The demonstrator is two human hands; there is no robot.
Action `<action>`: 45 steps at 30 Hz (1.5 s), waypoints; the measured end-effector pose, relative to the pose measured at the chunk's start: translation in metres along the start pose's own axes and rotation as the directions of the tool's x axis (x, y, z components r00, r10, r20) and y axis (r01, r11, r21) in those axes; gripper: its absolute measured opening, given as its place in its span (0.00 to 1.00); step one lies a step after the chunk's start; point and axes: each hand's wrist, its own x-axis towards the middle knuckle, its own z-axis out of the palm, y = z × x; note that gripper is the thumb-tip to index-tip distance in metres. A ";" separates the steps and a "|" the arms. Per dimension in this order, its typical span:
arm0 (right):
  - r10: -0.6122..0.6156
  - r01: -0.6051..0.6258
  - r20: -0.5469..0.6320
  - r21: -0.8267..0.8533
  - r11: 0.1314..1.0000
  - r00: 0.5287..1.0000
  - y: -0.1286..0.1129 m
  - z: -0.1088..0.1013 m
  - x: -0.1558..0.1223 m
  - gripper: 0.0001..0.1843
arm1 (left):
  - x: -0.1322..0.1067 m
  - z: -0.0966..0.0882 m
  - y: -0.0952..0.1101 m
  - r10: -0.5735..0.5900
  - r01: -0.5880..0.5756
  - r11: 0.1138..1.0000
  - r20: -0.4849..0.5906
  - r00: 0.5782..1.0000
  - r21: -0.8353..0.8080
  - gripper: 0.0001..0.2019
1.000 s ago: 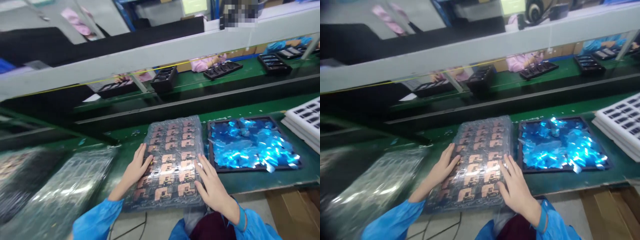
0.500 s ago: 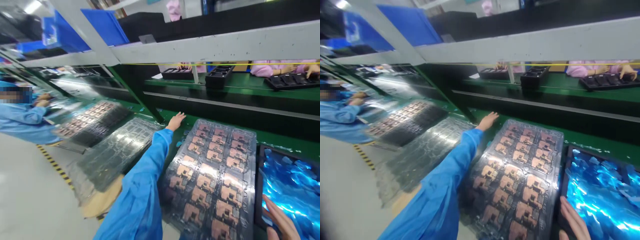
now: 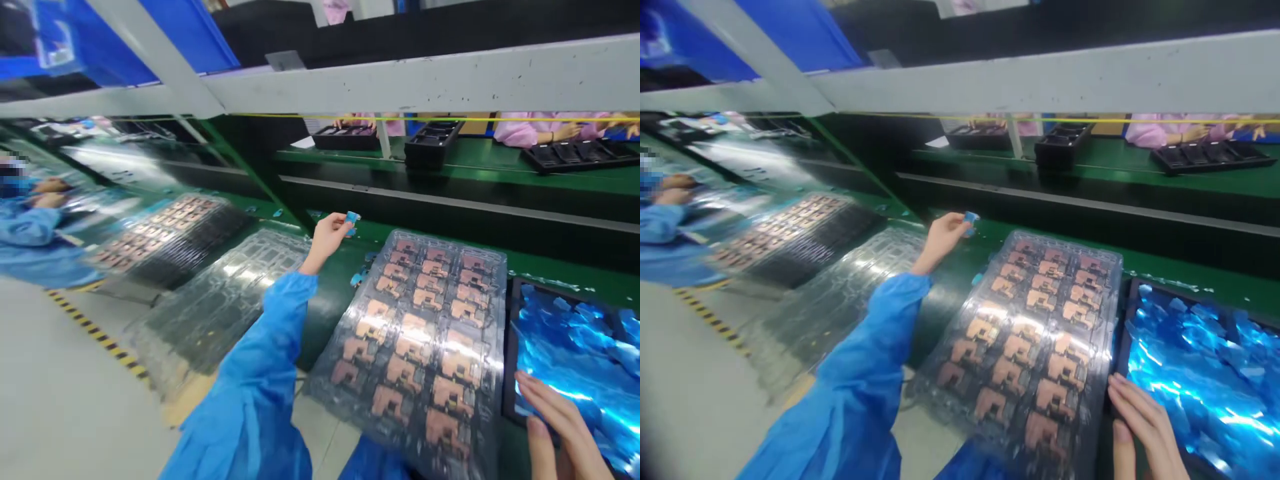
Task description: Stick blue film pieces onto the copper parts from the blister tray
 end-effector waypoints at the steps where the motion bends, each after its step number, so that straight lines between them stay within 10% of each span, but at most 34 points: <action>1: 0.032 -0.030 -0.033 0.036 0.999 0.999 -0.011 0.000 0.004 0.22 | -0.038 -0.009 0.019 0.006 -0.006 0.998 0.012 1.000 -0.065 0.17; 6: 0.023 -0.060 0.146 0.256 0.965 0.989 -0.072 0.020 0.027 0.23 | -0.237 -0.023 0.137 0.002 0.098 0.866 0.200 0.980 -0.490 0.13; 11: 0.161 -0.247 0.217 0.465 0.850 0.963 -0.076 0.020 0.028 0.11 | -0.317 0.010 0.197 0.040 0.099 0.827 0.234 0.971 -0.553 0.09; 18: 0.283 -0.331 0.172 0.481 0.812 0.944 -0.040 -0.005 0.013 0.11 | -0.313 0.057 0.202 0.246 -0.130 0.865 0.184 0.952 -0.484 0.08; 24: 0.330 -0.350 0.122 0.422 0.836 0.936 -0.012 -0.017 0.012 0.16 | -0.310 0.094 0.216 0.144 0.085 0.814 0.341 0.929 -0.575 0.10; 31: -0.038 0.023 -0.248 -0.066 0.998 0.968 -0.001 -0.018 0.012 0.07 | -0.310 0.117 0.225 0.106 0.140 0.740 0.320 0.942 -0.658 0.14; 45: -0.375 0.315 -0.224 -0.263 0.912 0.900 0.004 -0.019 0.008 0.14 | -0.300 0.110 0.221 0.014 0.601 0.333 0.641 0.767 -0.727 0.17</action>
